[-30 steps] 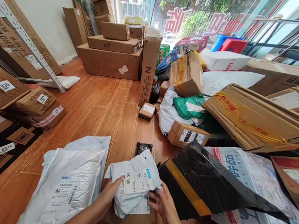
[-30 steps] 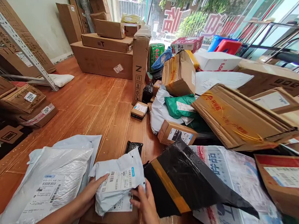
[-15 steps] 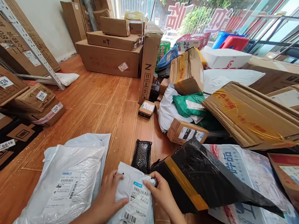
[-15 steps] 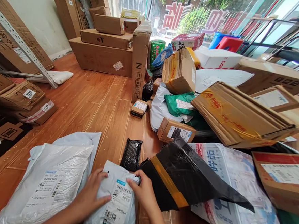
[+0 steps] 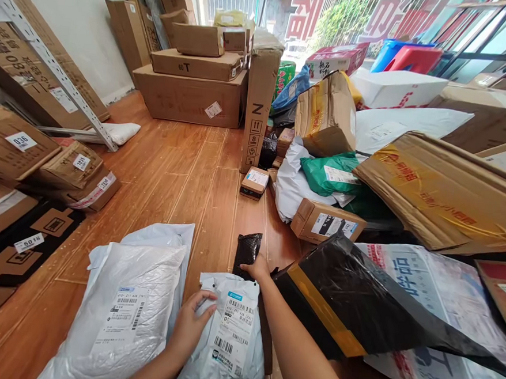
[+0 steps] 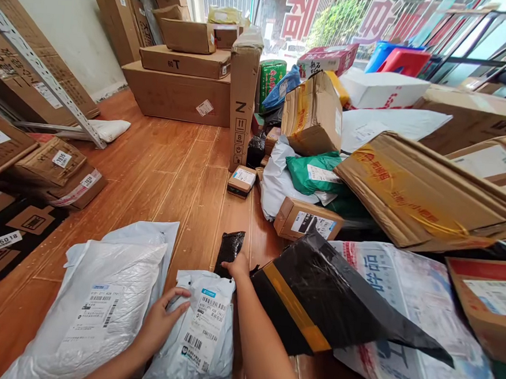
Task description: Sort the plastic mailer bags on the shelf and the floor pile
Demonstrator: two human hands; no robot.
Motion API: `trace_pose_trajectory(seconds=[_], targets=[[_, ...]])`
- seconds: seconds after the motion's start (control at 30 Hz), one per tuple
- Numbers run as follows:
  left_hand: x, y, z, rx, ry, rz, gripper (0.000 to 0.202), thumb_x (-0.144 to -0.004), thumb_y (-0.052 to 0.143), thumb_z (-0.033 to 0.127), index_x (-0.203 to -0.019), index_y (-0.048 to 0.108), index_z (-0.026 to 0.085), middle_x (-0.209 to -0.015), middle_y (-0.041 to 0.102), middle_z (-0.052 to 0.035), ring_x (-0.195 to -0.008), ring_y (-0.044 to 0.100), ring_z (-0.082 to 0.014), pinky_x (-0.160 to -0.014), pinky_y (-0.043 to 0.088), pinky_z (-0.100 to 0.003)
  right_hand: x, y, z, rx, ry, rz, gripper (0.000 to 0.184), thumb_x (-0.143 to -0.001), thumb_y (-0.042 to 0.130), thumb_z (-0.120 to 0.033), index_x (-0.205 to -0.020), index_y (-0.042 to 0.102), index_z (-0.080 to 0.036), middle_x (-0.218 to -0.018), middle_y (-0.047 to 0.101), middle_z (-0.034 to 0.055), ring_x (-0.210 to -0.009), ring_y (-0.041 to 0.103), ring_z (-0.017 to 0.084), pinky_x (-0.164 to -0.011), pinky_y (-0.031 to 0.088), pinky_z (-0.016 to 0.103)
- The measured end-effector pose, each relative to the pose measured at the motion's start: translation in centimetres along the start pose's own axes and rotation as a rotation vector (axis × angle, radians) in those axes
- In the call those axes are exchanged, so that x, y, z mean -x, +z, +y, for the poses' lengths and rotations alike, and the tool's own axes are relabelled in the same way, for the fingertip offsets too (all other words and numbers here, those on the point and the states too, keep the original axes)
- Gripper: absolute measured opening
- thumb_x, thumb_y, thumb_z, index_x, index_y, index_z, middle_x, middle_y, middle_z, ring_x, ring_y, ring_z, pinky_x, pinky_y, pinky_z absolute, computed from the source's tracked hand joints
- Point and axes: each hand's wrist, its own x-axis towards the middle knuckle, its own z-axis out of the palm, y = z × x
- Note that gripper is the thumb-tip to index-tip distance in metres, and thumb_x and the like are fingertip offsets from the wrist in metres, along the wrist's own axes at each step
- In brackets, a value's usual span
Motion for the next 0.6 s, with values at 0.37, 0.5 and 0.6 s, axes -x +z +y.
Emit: trace_pose_trajectory(seconds=[0.37,0.5,0.6], targets=[[-1.9,-2.0,-1.9,0.268,-0.081,-0.078,0.063,-0.065,0.068,0.047,-0.121,0.064,0.019,-0.138,0.057,-0.0108,-0.134,0.046,-0.0297,-0.117,0.029,-0.049,10.9,-6.1,4.3,0.245,-1.379,0.185,0.023,-0.098,0.047,-0.021,-0.108,0.067,-0.025,-0.067,0.056,-0.0006,-0.069,0.048,0.016,-0.070,0.038,0.033],[-1.1,-2.1,-0.3,0.180,-0.063,-0.025,0.066,-0.066,0.065,0.048,-0.124,0.059,0.017,-0.141,0.052,-0.0151,-0.134,0.044,-0.0317,-0.116,0.029,-0.052,12.6,-4.6,5.3,0.264,-1.362,0.181,0.030,-0.101,0.035,-0.022,-0.111,0.064,-0.018,-0.068,0.055,0.0008,-0.069,0.046,0.016,-0.069,0.039,0.032],[0.9,-2.1,1.3,-0.132,0.140,0.166,0.053,-0.077,0.057,0.049,-0.120,0.061,0.018,-0.136,0.050,-0.0160,-0.133,0.042,-0.0313,-0.114,0.031,-0.054,13.4,-4.0,5.2,0.185,-1.386,0.232,0.027,-0.101,0.038,-0.021,-0.107,0.064,-0.019,-0.064,0.051,-0.0006,-0.068,0.045,0.015,-0.068,0.038,0.032]])
